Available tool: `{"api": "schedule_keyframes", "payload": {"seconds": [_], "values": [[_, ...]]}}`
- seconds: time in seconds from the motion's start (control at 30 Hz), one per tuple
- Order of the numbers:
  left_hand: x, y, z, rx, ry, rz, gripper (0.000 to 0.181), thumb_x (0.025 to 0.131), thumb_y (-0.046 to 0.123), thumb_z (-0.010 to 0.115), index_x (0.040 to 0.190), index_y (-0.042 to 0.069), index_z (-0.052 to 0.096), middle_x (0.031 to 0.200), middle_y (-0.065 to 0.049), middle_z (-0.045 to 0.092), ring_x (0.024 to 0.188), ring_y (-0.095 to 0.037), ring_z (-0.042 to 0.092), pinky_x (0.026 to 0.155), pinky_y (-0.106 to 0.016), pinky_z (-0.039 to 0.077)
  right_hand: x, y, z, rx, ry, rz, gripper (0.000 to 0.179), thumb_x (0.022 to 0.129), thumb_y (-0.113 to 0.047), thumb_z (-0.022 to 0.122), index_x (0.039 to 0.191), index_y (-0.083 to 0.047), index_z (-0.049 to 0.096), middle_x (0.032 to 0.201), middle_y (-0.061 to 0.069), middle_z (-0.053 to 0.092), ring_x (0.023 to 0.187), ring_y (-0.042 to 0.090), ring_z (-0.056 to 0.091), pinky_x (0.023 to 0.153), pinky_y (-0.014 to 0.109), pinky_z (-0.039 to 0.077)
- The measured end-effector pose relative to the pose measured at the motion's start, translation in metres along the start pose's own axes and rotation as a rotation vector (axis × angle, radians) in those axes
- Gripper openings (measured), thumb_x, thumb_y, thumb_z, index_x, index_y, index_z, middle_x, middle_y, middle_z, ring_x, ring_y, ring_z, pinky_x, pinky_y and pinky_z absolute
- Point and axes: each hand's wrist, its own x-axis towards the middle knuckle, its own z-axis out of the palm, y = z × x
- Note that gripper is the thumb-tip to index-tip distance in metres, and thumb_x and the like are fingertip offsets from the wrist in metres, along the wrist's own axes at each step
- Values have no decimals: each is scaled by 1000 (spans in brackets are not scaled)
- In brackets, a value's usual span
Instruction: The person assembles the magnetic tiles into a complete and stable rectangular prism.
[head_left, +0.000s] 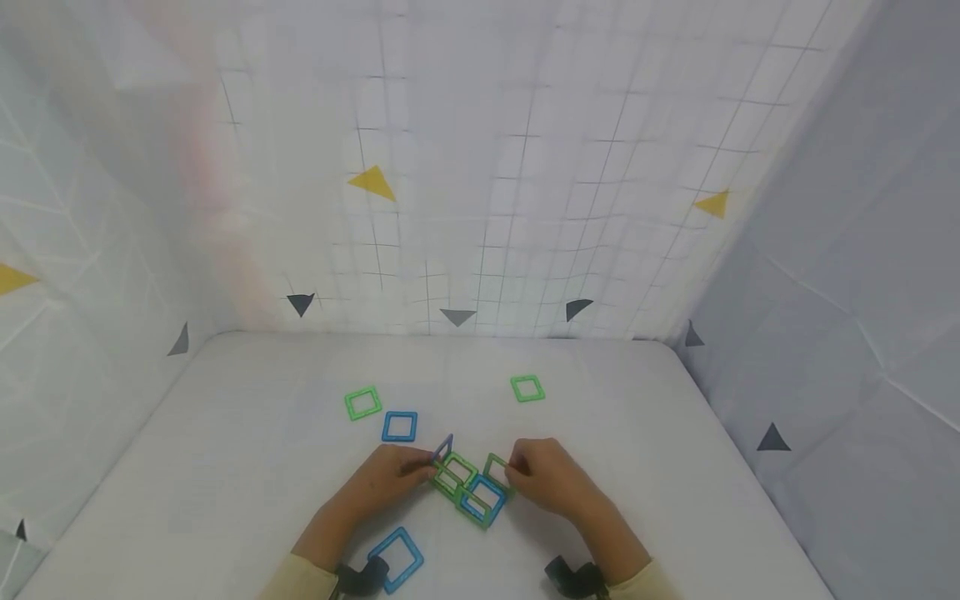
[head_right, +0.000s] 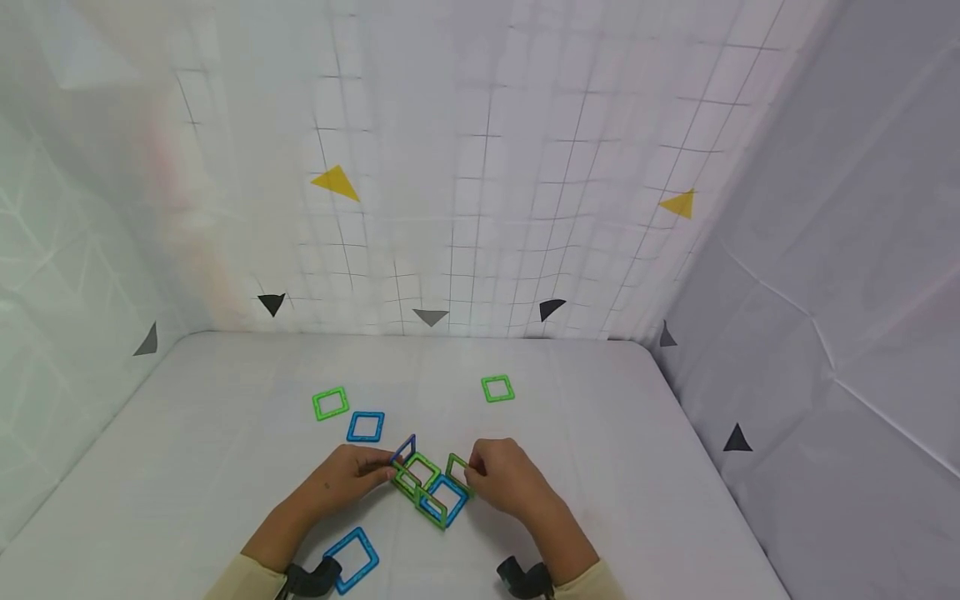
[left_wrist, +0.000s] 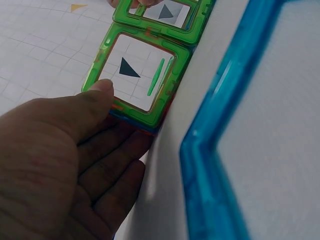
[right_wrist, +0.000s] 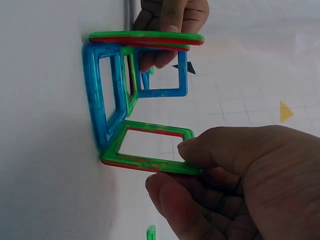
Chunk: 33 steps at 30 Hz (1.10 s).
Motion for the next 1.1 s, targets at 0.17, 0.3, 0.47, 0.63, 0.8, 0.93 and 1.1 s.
{"api": "schedule_keyframes", "payload": {"seconds": [0.17,0.3,0.47,0.63,0.8,0.93,1.1], "values": [[-1,2,-1,-7,-4,-8,36,83,55,50,109,34,63,99,22,62,96,1,57,85,-29,49,2,-2,4,-6,34,-14,10,83,-23,61,74,-22,57,63,-8,55,56,9,51,47,24,45],[-2,4,-1,-8,-7,-12,35,83,54,51,110,34,62,100,22,62,96,0,57,86,-30,49,2,-3,7,-12,60,-31,10,83,-22,61,74,-23,57,63,-9,54,57,8,51,48,23,45],[-2,4,-1,-17,-16,-19,35,84,53,52,110,33,62,101,21,62,96,0,57,85,-30,49,2,-5,9,-9,89,-36,10,84,-22,59,74,-22,56,63,-10,54,56,8,51,47,22,45],[-1,3,0,-20,-25,-32,35,83,52,53,111,33,62,100,21,62,91,1,57,83,-29,50,3,-8,12,-17,106,-20,9,85,-23,59,76,-21,57,64,-10,54,56,7,51,46,22,45],[-1,3,-1,-15,-27,-49,33,83,52,53,109,35,63,94,22,62,82,0,57,78,-26,50,5,-12,15,5,84,8,9,85,-25,60,78,-20,58,66,-10,55,58,7,52,49,21,45],[-1,4,-1,-6,-21,-42,31,83,53,53,106,36,63,92,23,62,80,-1,56,77,-25,49,6,-15,17,15,72,6,9,87,-27,59,80,-20,59,68,-11,55,60,6,53,51,20,45],[-1,3,0,-12,-20,-43,31,82,54,52,106,36,63,92,23,62,81,-1,56,78,-26,49,9,-15,20,7,84,-26,8,87,-27,59,82,-22,58,68,-12,55,60,5,52,52,19,45]]}}
